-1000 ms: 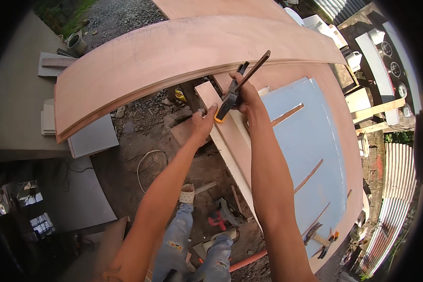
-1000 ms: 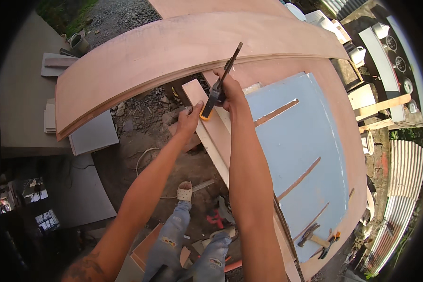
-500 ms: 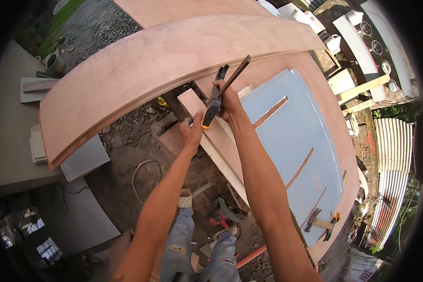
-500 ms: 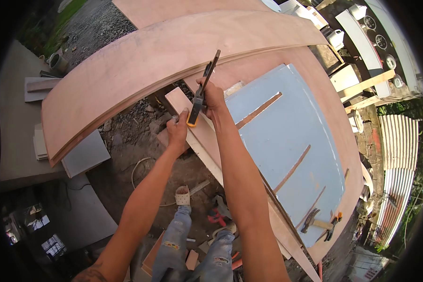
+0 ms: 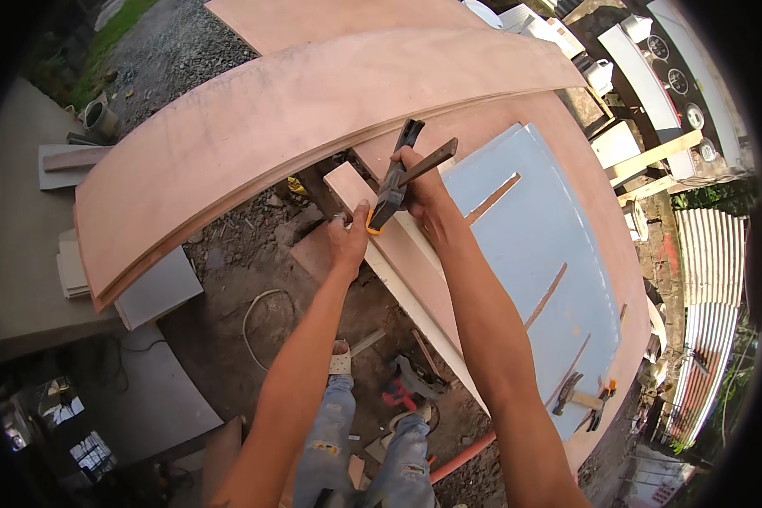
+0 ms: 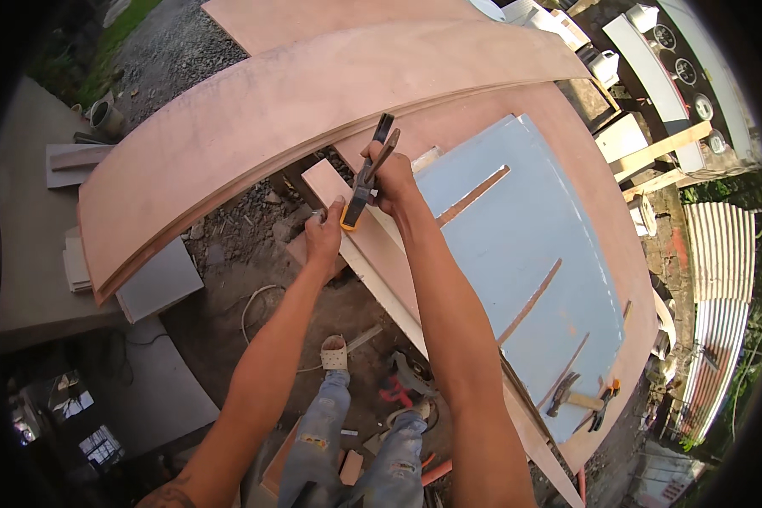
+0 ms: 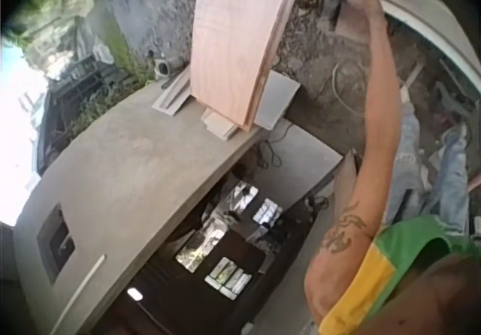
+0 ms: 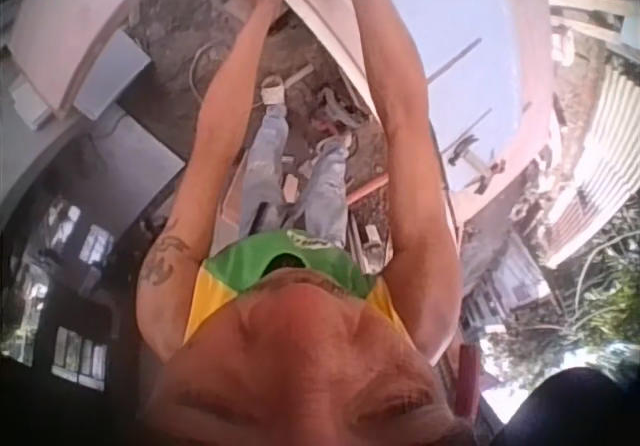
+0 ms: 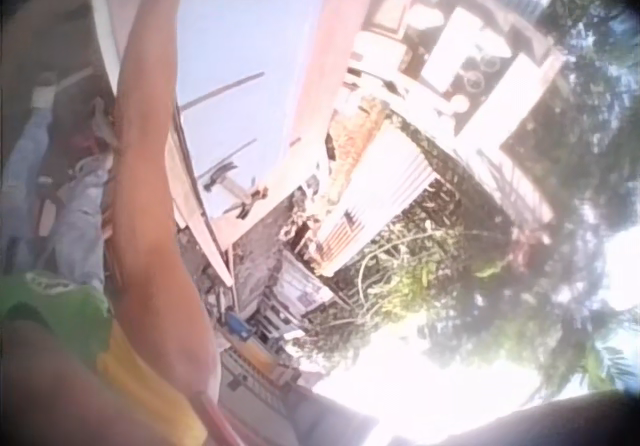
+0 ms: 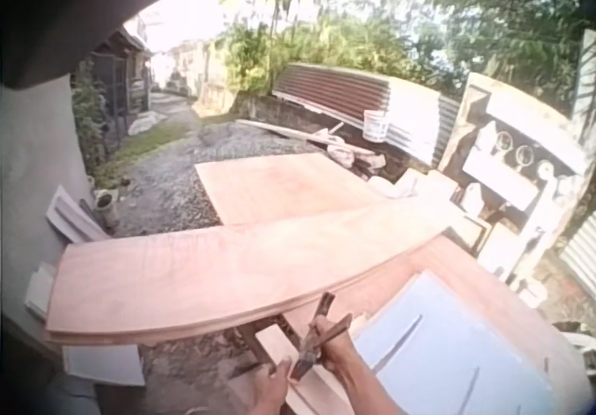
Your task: The person uses a circular saw to cut a section of plywood that is held in place by clamps on a larger wooden board. They then remove the clamps and move the cut pieces of wood to the side.
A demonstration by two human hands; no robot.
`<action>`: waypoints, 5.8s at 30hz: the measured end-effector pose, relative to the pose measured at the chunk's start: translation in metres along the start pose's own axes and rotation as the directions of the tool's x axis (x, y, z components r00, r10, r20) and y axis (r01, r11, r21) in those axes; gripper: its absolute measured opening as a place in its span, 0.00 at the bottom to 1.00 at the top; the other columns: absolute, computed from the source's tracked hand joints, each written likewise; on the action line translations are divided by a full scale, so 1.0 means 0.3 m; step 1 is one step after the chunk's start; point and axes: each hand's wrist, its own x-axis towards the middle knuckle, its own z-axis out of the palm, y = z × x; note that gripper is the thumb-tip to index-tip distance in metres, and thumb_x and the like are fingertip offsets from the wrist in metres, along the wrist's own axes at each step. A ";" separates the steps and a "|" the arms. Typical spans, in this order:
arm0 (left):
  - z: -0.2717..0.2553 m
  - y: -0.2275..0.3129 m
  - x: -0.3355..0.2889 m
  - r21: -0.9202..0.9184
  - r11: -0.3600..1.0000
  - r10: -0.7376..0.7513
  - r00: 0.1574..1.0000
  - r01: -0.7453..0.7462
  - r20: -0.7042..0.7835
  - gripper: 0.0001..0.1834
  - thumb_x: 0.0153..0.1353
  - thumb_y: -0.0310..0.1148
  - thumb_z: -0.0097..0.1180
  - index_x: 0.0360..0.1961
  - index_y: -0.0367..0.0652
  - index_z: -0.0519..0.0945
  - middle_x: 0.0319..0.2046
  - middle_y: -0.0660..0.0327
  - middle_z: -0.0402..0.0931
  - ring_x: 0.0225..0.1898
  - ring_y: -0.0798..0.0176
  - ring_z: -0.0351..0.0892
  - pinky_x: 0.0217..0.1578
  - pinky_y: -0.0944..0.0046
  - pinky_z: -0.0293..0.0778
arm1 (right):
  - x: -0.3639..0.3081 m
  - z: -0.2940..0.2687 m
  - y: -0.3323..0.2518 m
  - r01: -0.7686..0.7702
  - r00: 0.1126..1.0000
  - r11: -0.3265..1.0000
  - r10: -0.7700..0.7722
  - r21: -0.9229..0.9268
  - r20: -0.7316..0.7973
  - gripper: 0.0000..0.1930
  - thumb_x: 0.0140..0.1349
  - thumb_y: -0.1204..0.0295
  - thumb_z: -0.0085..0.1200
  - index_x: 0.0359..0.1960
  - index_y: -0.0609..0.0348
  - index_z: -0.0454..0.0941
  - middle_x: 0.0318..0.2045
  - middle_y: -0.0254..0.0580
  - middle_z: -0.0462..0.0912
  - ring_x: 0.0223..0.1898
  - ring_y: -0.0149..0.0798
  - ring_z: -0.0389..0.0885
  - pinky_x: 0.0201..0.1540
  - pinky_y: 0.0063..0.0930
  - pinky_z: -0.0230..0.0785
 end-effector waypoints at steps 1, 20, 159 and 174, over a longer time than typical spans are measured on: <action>0.008 0.008 -0.006 0.019 1.000 0.020 0.999 -0.020 -0.025 0.34 0.61 0.55 0.56 0.47 0.28 0.78 0.44 0.44 0.79 0.49 0.51 0.78 0.49 0.57 0.70 | -0.001 0.009 0.012 0.043 0.998 0.997 -0.040 0.063 -0.055 0.09 0.53 0.63 0.56 0.24 0.53 0.71 0.15 0.36 0.72 0.16 0.35 0.72 0.15 0.29 0.55; -0.006 0.007 -0.009 -0.004 0.991 0.136 0.990 -0.136 0.025 0.33 0.63 0.51 0.58 0.54 0.29 0.74 0.49 0.50 0.76 0.49 0.60 0.74 0.53 0.61 0.67 | -0.042 -0.002 -0.208 0.592 0.792 0.793 -0.606 0.146 0.079 0.11 0.61 0.72 0.50 0.34 0.71 0.76 0.32 0.52 0.83 0.32 0.39 0.85 0.38 0.30 0.82; 0.703 -0.102 -1.034 0.142 0.948 -0.316 0.776 0.287 0.546 0.33 0.56 0.48 0.66 0.50 0.29 0.71 0.38 0.50 0.74 0.40 0.53 0.77 0.42 0.55 0.80 | -1.377 -0.378 1.141 0.566 0.699 0.361 0.267 0.741 -0.664 0.24 0.67 0.68 0.52 0.64 0.52 0.61 0.56 0.43 0.73 0.55 0.49 0.77 0.53 0.58 0.75; 0.752 -0.209 -0.855 0.152 0.951 -0.309 0.804 0.269 0.507 0.40 0.58 0.41 0.65 0.59 0.24 0.58 0.53 0.36 0.62 0.59 0.41 0.67 0.52 0.50 0.79 | -2.041 -0.061 1.165 0.440 0.662 0.272 0.545 0.856 -0.514 0.24 0.64 0.73 0.51 0.61 0.62 0.59 0.51 0.55 0.74 0.47 0.56 0.82 0.40 0.52 0.85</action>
